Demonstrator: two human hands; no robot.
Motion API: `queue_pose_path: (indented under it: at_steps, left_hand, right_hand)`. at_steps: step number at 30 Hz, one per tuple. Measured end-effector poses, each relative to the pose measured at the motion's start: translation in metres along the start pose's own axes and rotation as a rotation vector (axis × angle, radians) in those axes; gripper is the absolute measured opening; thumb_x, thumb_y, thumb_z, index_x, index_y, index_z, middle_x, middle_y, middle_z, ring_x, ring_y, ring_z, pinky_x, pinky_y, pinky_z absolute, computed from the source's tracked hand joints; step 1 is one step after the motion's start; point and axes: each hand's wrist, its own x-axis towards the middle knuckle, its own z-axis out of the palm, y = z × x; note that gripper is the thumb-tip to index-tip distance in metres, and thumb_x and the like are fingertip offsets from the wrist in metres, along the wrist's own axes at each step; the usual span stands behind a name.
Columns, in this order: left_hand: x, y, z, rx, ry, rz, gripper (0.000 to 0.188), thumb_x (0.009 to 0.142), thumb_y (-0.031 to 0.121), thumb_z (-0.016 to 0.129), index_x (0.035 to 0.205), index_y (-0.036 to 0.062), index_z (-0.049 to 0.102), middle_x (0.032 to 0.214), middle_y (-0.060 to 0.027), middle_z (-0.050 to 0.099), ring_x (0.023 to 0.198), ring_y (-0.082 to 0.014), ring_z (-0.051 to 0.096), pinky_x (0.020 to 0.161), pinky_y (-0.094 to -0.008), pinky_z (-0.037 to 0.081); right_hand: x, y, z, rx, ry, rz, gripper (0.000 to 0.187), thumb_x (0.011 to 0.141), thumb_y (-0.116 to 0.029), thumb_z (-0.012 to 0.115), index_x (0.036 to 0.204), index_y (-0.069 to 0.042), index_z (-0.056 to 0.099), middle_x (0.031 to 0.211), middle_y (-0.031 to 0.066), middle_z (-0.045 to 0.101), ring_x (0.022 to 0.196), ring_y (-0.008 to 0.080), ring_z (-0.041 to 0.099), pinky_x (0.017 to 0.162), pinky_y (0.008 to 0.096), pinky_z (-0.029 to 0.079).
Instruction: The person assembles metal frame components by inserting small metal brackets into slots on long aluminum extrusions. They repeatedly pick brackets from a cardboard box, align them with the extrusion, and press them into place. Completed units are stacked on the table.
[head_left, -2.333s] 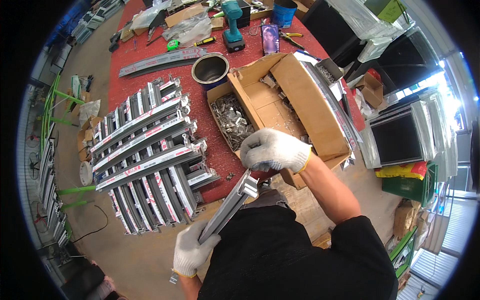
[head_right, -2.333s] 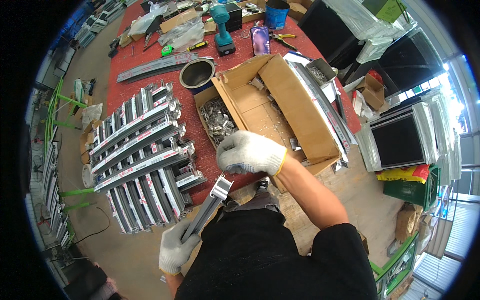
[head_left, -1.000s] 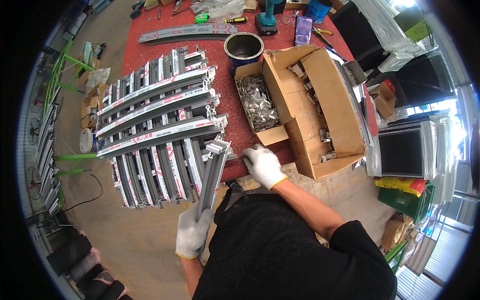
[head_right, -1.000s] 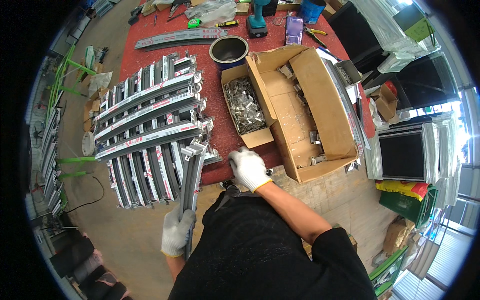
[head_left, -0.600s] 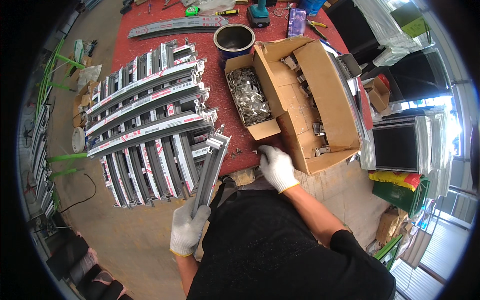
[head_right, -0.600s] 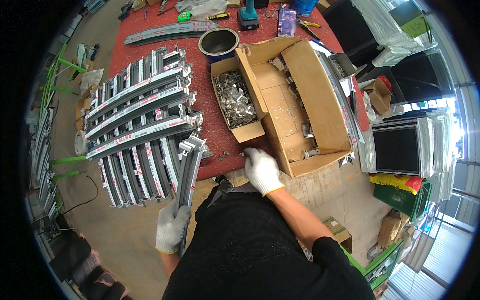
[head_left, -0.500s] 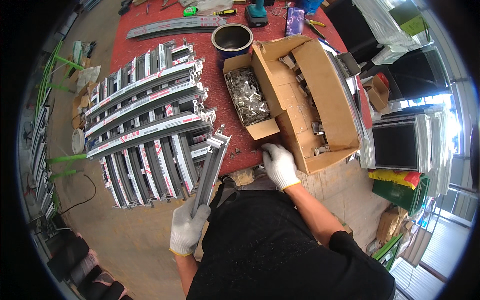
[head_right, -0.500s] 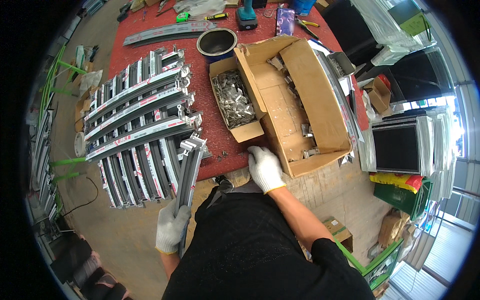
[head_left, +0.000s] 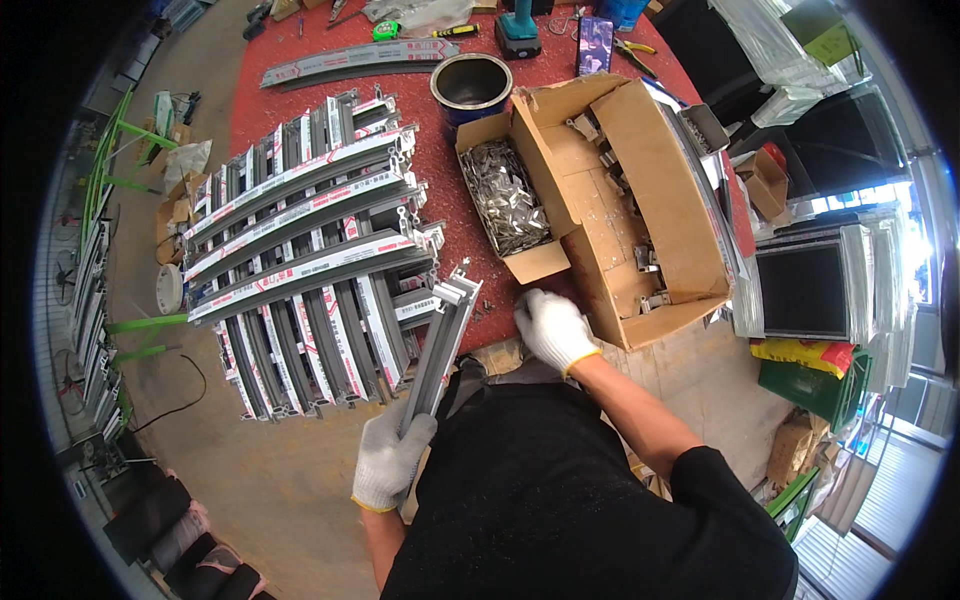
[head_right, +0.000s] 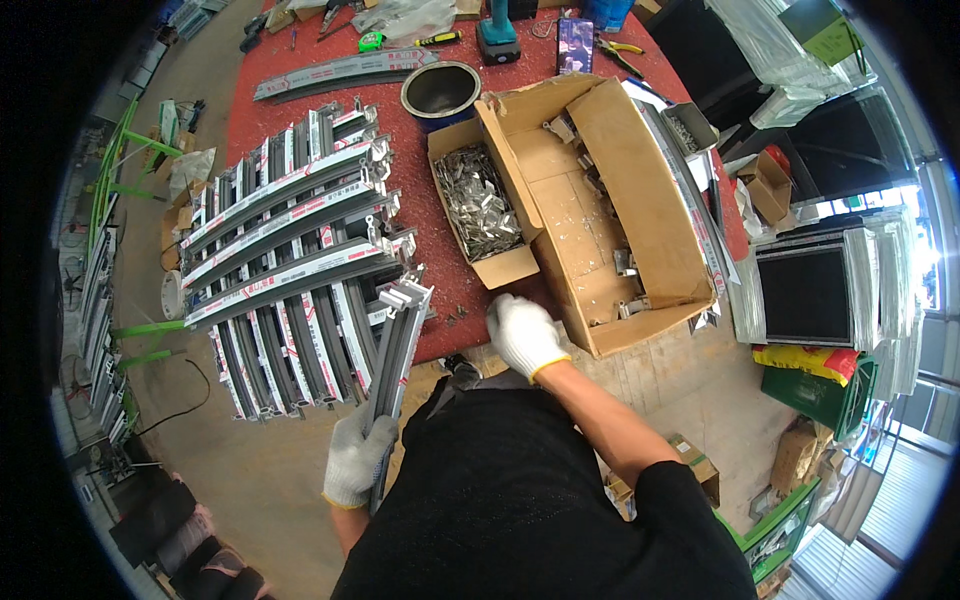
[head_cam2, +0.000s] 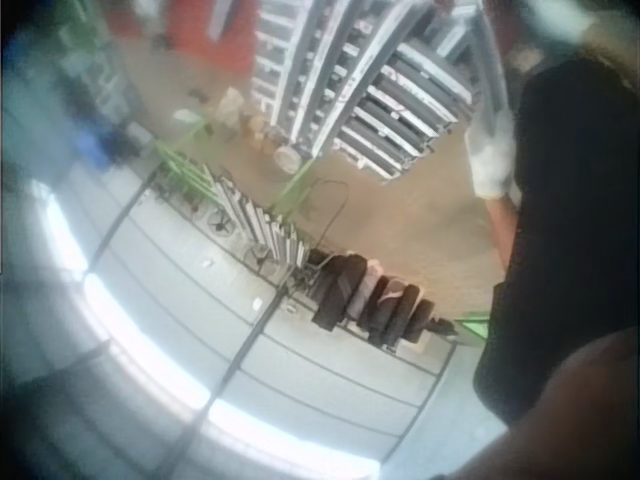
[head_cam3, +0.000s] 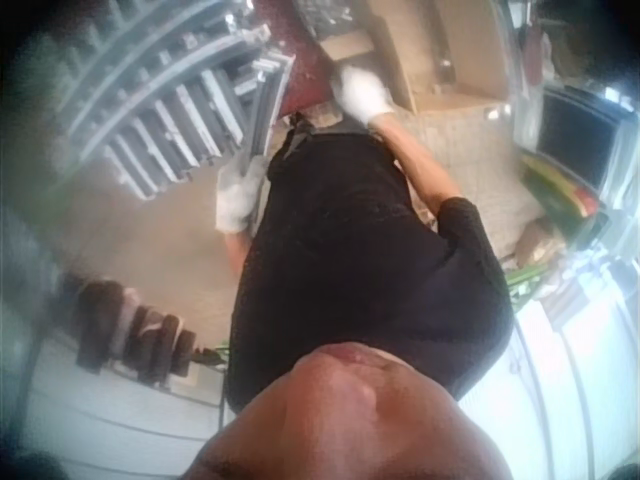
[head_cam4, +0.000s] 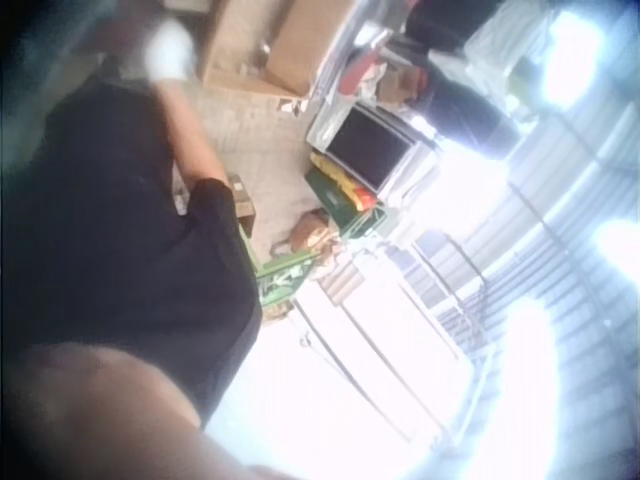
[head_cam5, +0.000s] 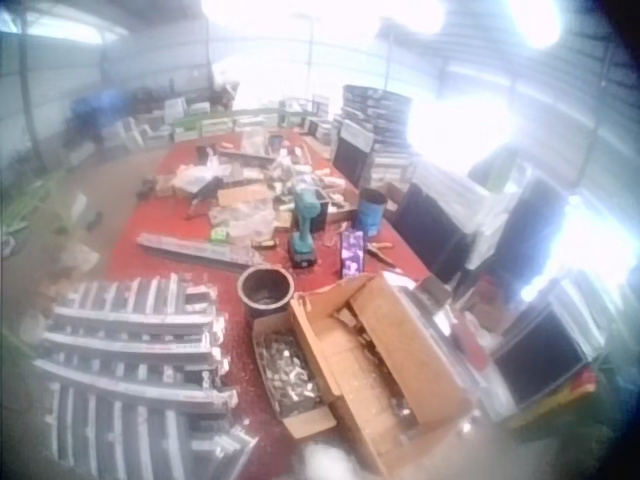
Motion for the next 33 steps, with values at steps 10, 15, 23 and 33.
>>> queue_pose_path:
  at_steps: [10,15,23,33]
  left_hand:
    - [-0.002,-0.007,-0.004,-0.167,-0.105,-0.039,0.034,0.096,0.029,0.072,0.101,-0.0049,0.074,0.074,-0.0103,0.067,0.071,-0.0173,0.063,0.068,-0.0393,0.051]
    - [0.001,-0.01,-0.005,-0.165,-0.152,-0.016,0.034,0.095,0.028,0.072,0.101,-0.0049,0.074,0.074,-0.0096,0.067,0.072,-0.0171,0.064,0.068,-0.0386,0.052]
    - [-0.002,-0.014,-0.006,-0.236,-0.181,0.022,0.035,0.096,0.028,0.072,0.104,-0.0053,0.074,0.077,-0.0093,0.069,0.074,-0.0165,0.063,0.07,-0.038,0.052]
    - [-0.001,-0.004,-0.01,-0.11,-0.163,0.02,0.04,0.094,0.028,0.072,0.111,-0.0077,0.073,0.078,-0.0168,0.066,0.073,-0.0218,0.06,0.072,-0.0426,0.053]
  right_hand:
    - [0.002,-0.091,-0.133,1.004,-0.09,0.119,0.019,0.106,-0.006,0.07,0.119,0.007,0.076,0.099,0.0102,0.081,0.086,0.0135,0.078,0.081,0.0305,0.065]
    - [0.023,-0.102,-0.152,0.989,-0.14,-0.015,0.02,0.108,-0.007,0.068,0.123,0.005,0.077,0.099,0.0104,0.081,0.084,0.0136,0.077,0.079,0.0308,0.064]
    - [0.024,-0.102,-0.151,0.927,-0.176,-0.043,0.021,0.107,-0.008,0.07,0.121,0.005,0.078,0.098,0.0101,0.082,0.083,0.0129,0.077,0.079,0.0307,0.064]
    - [0.025,-0.095,-0.15,0.888,-0.185,-0.062,0.02,0.105,-0.011,0.071,0.118,0.004,0.08,0.097,0.0099,0.082,0.084,0.0136,0.078,0.079,0.031,0.063]
